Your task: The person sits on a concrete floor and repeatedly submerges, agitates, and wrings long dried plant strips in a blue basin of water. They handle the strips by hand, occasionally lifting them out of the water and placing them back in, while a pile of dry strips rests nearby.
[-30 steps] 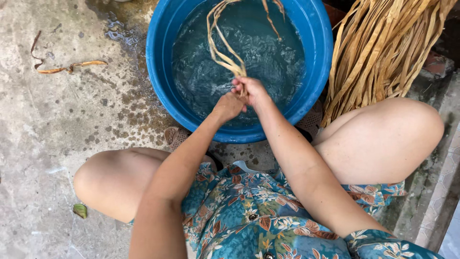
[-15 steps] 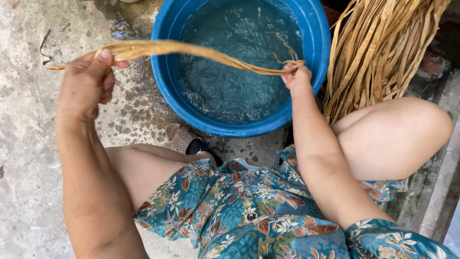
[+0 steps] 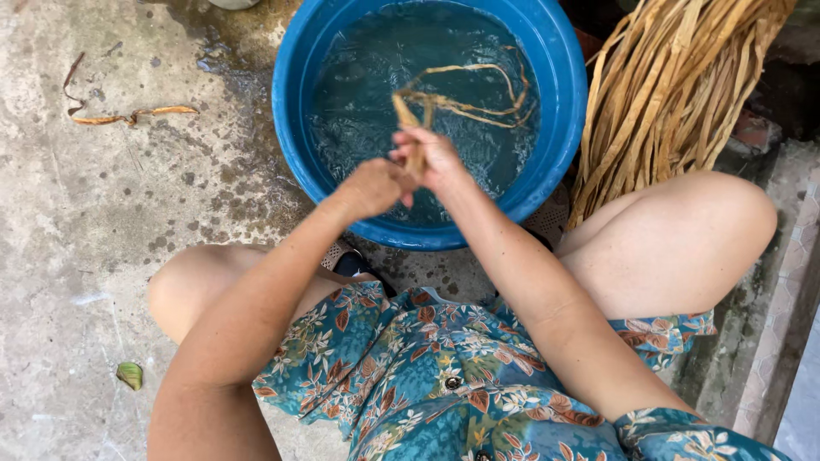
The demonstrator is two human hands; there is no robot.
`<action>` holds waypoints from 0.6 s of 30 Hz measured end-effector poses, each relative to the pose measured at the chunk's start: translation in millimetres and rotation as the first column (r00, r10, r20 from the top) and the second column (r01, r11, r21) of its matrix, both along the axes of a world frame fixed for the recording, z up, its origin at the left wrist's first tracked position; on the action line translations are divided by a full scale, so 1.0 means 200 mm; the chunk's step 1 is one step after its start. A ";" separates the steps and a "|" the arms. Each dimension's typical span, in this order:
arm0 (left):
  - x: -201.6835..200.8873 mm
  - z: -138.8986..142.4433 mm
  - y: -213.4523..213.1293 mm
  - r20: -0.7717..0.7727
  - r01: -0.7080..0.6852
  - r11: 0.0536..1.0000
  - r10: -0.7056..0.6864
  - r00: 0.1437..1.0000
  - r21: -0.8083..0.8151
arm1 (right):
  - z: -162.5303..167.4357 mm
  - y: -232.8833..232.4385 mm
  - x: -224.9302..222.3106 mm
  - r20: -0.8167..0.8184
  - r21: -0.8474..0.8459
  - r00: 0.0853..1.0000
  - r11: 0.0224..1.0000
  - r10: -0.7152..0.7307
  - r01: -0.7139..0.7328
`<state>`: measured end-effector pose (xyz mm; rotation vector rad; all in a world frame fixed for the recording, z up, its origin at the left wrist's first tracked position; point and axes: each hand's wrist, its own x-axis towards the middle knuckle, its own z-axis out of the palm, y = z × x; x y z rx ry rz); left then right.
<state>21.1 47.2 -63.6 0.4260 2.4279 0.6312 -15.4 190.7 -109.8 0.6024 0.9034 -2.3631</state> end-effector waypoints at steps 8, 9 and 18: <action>0.04 0.51 -0.24 0.159 -0.443 0.887 0.423 0.892 0.130 | -0.37 0.60 -0.26 0.279 -0.064 0.820 0.842 -0.500 0.536; 0.05 0.60 -0.33 0.131 -0.495 0.850 0.478 0.868 0.178 | -0.39 0.71 -0.27 0.331 -0.053 0.770 0.804 -0.545 0.592; 0.08 0.64 -0.73 -0.019 -0.808 0.507 0.850 0.526 0.300 | -0.39 0.67 -0.26 0.214 0.283 0.920 0.923 -0.327 0.262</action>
